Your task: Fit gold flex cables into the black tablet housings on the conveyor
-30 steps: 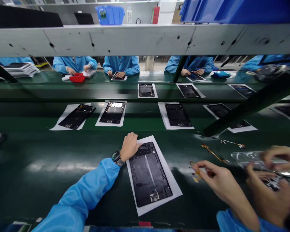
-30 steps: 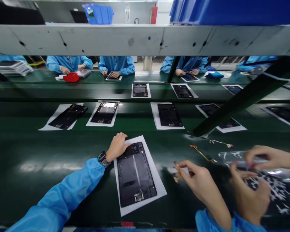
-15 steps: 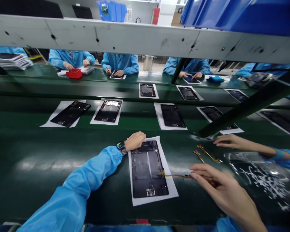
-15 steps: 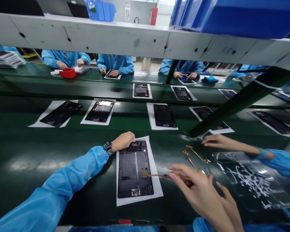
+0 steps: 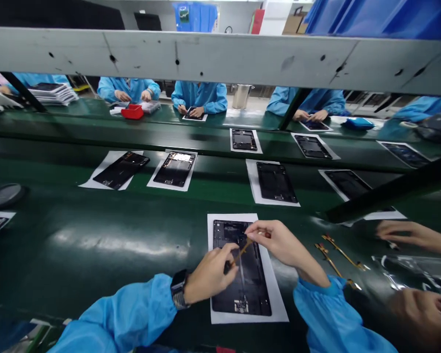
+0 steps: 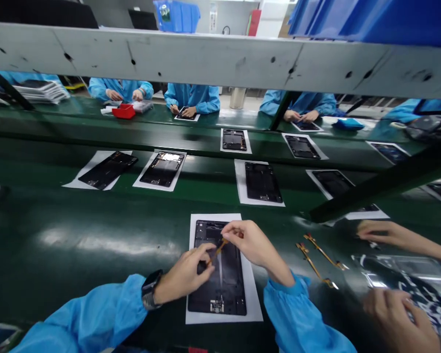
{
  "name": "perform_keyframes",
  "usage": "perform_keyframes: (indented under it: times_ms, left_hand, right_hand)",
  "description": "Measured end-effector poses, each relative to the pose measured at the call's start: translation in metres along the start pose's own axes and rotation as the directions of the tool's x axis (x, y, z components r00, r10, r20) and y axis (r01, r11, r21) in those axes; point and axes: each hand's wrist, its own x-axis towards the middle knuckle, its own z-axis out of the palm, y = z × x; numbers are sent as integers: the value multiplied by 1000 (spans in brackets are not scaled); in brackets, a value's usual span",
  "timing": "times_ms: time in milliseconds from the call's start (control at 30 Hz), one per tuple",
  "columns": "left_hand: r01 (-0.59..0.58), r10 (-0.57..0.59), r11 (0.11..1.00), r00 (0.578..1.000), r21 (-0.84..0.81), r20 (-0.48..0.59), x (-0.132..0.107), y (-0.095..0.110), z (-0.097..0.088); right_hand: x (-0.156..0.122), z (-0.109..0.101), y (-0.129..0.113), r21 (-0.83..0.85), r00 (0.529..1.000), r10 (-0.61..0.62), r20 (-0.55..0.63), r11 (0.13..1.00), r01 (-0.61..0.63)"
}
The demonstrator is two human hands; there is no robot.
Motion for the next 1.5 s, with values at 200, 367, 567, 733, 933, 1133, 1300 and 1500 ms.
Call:
perform_keyframes:
  times_ms: [200,367,567,733,933,1133,1300,1500]
  left_hand:
    - [-207,309,780,948,591,-75,-22,-25,-8]
    - [-193,335,714,938,673,-86,-19,-37,-8]
    - [-199,312,714,949,672,-52,-10,-41,-6]
    - [-274,339,724,941,633,19,-11,-40,-10]
    - [-258,344,713,939,653,-5,-15,-37,-14]
    - [-266,335,704,942,658,22,-12,-41,-9]
    - [-252,326,727,945,638,3,-11,-47,-5]
    - [-287,428,713,901,640,-72,-13,-53,2]
  right_hand:
    - [63,35,17,-180,996,8,89,984,8]
    - [99,56,21,-249,992,-11,124,968,41]
    - [119,63,26,-365,988,60,141,931,-4]
    - [139,56,27,-451,960,197,200,888,-88]
    - [144,48,16,-627,946,299,126,763,-157]
    - [115,55,15,-705,974,187,126,708,-45]
    - [105,57,19,-713,985,83,150,699,50]
    - [93,59,28,-720,996,-52,66,689,84]
